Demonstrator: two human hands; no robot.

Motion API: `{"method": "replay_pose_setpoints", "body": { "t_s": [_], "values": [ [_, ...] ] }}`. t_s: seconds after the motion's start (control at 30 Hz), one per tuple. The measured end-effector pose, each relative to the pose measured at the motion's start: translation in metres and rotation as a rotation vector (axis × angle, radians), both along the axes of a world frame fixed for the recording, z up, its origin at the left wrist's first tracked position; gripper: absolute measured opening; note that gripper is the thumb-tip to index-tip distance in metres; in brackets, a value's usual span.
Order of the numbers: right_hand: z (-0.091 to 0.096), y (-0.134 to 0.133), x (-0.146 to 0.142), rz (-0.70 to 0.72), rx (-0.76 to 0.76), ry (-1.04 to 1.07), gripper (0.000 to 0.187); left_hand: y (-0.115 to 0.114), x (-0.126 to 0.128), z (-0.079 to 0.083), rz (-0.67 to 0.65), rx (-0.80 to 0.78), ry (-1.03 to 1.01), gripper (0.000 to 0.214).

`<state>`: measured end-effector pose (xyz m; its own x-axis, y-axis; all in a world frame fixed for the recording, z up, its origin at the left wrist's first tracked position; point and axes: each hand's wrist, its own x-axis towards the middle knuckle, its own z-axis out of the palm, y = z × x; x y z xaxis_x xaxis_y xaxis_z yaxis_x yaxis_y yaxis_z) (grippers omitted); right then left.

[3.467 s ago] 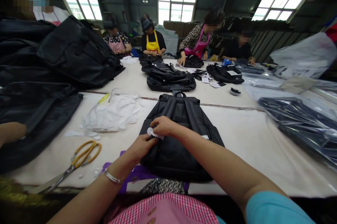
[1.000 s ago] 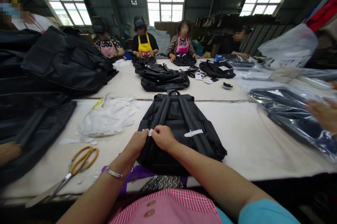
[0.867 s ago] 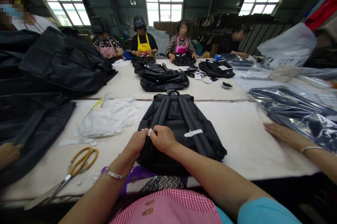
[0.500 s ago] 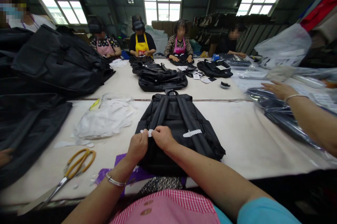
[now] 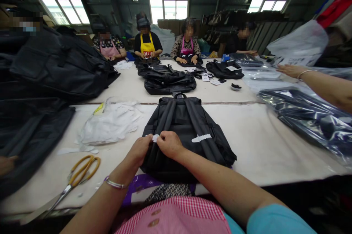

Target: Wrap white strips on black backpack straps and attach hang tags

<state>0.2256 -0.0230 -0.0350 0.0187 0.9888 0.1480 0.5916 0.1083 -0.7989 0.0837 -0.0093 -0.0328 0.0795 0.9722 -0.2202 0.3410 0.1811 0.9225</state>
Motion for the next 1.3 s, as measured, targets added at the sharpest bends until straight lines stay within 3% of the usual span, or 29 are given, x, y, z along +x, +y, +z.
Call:
{"method": "replay_pose_setpoints", "body": {
  "t_s": [0.2, 0.33, 0.43, 0.53, 0.63, 0.83, 0.97, 1.13, 1.3],
  "values": [
    [-0.001, 0.001, 0.01, -0.017, -0.138, 0.112, 0.037, 0.003, -0.01, -0.001, -0.067, 0.033, 0.078, 0.046],
    [0.001, -0.008, 0.022, -0.148, -0.432, 0.395, 0.033, 0.002, -0.012, 0.002, -0.111, 0.066, 0.133, 0.052],
    [0.002, -0.013, 0.024, -0.122, -0.69, 0.623, 0.032, 0.0, -0.009, 0.008, -0.13, 0.126, 0.221, 0.053],
    [0.003, -0.013, 0.017, -0.091, -0.798, 0.826, 0.034, 0.0, -0.005, 0.012, -0.134, 0.164, 0.276, 0.047],
    [0.0, -0.01, 0.009, -0.121, -0.796, 0.935, 0.03, 0.0, -0.004, 0.01, -0.117, 0.136, 0.241, 0.043],
    [-0.015, -0.006, 0.0, -0.14, -0.602, 1.02, 0.032, 0.001, -0.008, 0.001, -0.1, 0.086, 0.057, 0.04],
    [-0.021, -0.007, -0.001, -0.119, -0.617, 1.063, 0.027, 0.0, -0.009, 0.001, -0.07, 0.03, -0.055, 0.041],
    [-0.014, -0.004, -0.001, -0.138, -0.743, 1.013, 0.034, -0.003, -0.004, 0.002, -0.048, 0.11, 0.044, 0.04],
    [-0.011, -0.002, -0.007, -0.245, -0.663, 0.916, 0.027, -0.004, 0.001, -0.002, 0.011, 0.125, 0.072, 0.037]
  ]
}}
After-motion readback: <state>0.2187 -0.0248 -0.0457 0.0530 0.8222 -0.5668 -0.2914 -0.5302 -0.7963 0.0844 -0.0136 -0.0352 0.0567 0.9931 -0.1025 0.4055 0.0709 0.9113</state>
